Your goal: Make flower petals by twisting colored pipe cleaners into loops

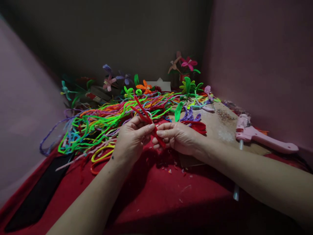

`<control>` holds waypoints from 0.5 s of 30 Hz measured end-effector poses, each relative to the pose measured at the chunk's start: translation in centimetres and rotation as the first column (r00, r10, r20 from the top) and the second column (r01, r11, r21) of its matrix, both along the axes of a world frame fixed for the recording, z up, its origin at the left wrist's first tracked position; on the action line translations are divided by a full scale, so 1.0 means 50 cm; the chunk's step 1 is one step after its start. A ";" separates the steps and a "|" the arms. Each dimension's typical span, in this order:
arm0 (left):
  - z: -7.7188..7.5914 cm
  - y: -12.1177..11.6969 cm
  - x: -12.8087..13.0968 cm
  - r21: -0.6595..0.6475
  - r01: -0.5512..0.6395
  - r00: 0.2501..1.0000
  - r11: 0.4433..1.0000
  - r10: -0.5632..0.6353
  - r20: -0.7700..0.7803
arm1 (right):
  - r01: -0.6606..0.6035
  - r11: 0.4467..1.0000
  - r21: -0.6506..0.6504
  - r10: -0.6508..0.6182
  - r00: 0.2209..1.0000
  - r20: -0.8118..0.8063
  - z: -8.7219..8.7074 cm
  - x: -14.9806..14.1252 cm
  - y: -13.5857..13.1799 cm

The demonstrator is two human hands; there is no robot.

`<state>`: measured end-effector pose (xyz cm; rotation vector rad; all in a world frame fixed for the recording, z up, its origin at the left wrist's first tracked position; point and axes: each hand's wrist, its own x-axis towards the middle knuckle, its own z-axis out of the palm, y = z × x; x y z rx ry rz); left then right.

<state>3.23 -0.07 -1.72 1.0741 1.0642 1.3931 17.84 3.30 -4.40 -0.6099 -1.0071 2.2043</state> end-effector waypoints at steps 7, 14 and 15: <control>-0.001 -0.003 0.007 -0.002 -0.009 1.000 1.000 0.009 0.012 | -0.002 0.996 -0.087 0.003 1.000 0.003 0.004 0.000 -0.001; 0.004 -0.008 0.017 -0.062 -0.065 0.993 0.996 0.058 -0.098 | 0.126 0.991 -0.034 -0.122 0.986 0.113 0.017 -0.005 -0.011; 0.005 -0.009 0.018 -0.068 -0.068 0.992 0.995 0.060 -0.115 | 0.142 0.990 -0.023 -0.138 0.982 0.131 0.018 -0.006 -0.013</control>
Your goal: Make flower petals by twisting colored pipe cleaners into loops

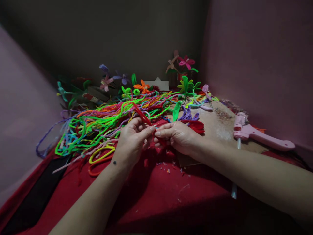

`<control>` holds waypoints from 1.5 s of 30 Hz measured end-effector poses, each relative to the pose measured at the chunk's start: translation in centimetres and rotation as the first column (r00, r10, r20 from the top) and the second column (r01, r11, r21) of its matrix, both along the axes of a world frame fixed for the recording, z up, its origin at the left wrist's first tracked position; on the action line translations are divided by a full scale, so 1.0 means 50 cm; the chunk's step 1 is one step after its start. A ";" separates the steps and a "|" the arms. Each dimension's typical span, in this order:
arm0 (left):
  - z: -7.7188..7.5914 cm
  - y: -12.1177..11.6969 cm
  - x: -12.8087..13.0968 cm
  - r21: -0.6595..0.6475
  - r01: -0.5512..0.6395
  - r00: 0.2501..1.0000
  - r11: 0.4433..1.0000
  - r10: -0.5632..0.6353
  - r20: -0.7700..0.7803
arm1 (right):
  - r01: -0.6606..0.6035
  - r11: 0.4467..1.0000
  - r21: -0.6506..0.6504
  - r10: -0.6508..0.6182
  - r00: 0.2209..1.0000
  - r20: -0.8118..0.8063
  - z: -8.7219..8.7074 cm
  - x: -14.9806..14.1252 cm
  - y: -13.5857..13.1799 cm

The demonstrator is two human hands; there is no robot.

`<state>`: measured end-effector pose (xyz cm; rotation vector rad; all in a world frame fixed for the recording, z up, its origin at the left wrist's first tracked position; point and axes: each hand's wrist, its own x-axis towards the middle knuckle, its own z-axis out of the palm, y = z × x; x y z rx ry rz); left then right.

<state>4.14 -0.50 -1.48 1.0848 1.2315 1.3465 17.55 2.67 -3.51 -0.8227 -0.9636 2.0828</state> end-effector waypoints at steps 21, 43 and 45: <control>-0.008 -0.001 -0.005 0.056 -0.022 0.998 0.998 0.025 -0.054 | -0.066 0.996 0.064 0.064 0.998 0.026 -0.013 0.004 0.005; -0.017 0.008 -0.036 0.479 0.091 0.565 0.873 0.351 -0.747 | 0.038 0.989 0.140 -0.042 0.999 0.025 -0.006 0.005 0.010; -0.010 0.009 -0.038 0.479 0.209 0.449 0.852 0.351 -0.821 | 0.027 0.989 0.143 -0.030 0.999 0.020 -0.005 0.006 0.010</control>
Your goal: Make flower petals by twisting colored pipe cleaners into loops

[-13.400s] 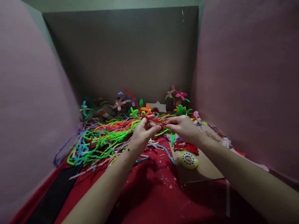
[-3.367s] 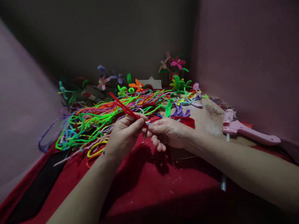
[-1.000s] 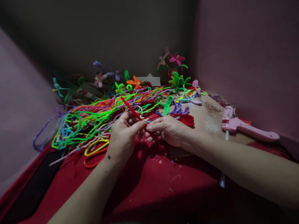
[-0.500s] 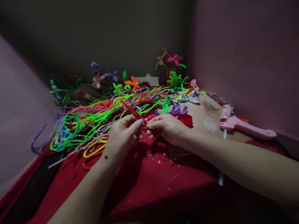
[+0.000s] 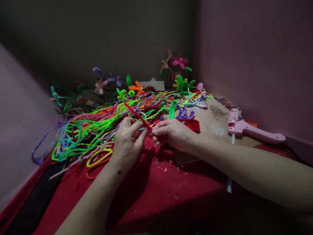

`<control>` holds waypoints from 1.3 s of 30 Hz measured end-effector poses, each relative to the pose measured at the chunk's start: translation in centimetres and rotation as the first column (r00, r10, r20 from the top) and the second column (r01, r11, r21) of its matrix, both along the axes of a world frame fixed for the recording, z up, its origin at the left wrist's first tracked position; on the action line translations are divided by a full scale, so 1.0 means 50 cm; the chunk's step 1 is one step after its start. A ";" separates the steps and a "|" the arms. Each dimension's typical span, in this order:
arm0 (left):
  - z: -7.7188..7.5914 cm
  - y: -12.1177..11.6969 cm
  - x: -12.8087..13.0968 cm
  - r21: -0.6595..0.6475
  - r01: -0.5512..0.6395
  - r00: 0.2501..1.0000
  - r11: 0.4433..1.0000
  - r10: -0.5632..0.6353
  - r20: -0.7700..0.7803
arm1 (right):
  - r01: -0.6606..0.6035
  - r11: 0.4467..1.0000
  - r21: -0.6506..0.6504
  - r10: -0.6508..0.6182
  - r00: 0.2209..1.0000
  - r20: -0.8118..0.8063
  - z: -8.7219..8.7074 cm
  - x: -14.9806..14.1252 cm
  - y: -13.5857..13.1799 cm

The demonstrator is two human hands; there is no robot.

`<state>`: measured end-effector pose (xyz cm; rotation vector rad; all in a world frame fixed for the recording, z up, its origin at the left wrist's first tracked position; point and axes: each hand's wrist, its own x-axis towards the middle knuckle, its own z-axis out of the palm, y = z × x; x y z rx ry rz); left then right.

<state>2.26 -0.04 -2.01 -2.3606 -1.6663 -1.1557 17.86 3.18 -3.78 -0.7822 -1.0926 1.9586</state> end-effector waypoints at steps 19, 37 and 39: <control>0.042 -0.025 -0.015 -0.205 0.166 0.960 0.965 -0.110 0.258 | -0.194 0.977 0.083 0.203 0.972 -0.117 -0.002 0.006 0.001; 0.065 -0.046 -0.020 -0.235 0.245 0.959 0.941 -0.271 -0.087 | -0.185 0.758 0.626 -0.056 0.937 0.344 0.019 0.015 -0.025; 0.056 -0.043 -0.017 -0.403 0.165 0.984 0.900 -0.122 0.131 | -0.181 0.461 0.869 -0.309 0.885 0.348 0.017 0.018 -0.031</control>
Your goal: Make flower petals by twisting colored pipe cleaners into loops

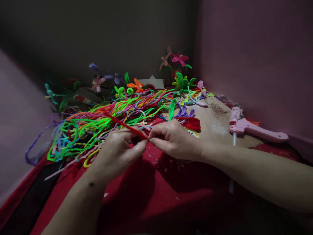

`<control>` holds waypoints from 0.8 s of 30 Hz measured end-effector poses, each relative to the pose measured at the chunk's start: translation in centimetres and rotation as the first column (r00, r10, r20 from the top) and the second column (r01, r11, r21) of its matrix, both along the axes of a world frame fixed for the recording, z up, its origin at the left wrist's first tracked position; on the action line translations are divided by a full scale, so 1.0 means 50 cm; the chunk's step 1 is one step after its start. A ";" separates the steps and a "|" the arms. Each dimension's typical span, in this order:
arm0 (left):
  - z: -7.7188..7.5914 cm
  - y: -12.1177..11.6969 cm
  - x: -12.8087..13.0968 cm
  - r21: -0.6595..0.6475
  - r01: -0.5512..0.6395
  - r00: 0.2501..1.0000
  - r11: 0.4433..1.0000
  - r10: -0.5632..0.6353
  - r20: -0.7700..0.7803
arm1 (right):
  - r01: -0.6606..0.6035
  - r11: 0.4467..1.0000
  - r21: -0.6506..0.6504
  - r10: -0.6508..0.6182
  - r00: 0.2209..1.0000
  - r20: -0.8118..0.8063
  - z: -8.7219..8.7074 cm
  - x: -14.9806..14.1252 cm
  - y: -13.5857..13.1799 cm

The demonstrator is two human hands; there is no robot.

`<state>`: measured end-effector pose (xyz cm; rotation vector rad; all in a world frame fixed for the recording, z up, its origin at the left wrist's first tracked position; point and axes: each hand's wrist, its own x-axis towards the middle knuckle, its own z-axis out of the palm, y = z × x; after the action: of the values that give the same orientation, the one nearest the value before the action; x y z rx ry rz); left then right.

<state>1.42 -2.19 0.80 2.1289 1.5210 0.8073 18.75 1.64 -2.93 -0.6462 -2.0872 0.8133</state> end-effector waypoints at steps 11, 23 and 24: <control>-0.009 0.019 0.011 -0.562 0.216 0.662 0.798 0.303 0.685 | 0.130 0.889 0.439 -0.076 0.987 -0.139 -0.001 0.004 -0.002; -0.010 0.005 0.012 0.276 0.047 0.963 0.960 -0.116 0.241 | -0.255 0.852 -0.457 0.055 0.912 -0.407 0.009 -0.001 0.004; -0.010 0.005 0.012 0.204 0.031 0.954 0.979 -0.089 0.285 | -0.218 0.878 -0.426 0.048 0.926 -0.374 0.008 -0.001 0.001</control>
<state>2.03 -1.93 0.28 2.0643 1.2612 1.2353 18.68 1.68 -2.54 -0.5492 -1.6270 1.4243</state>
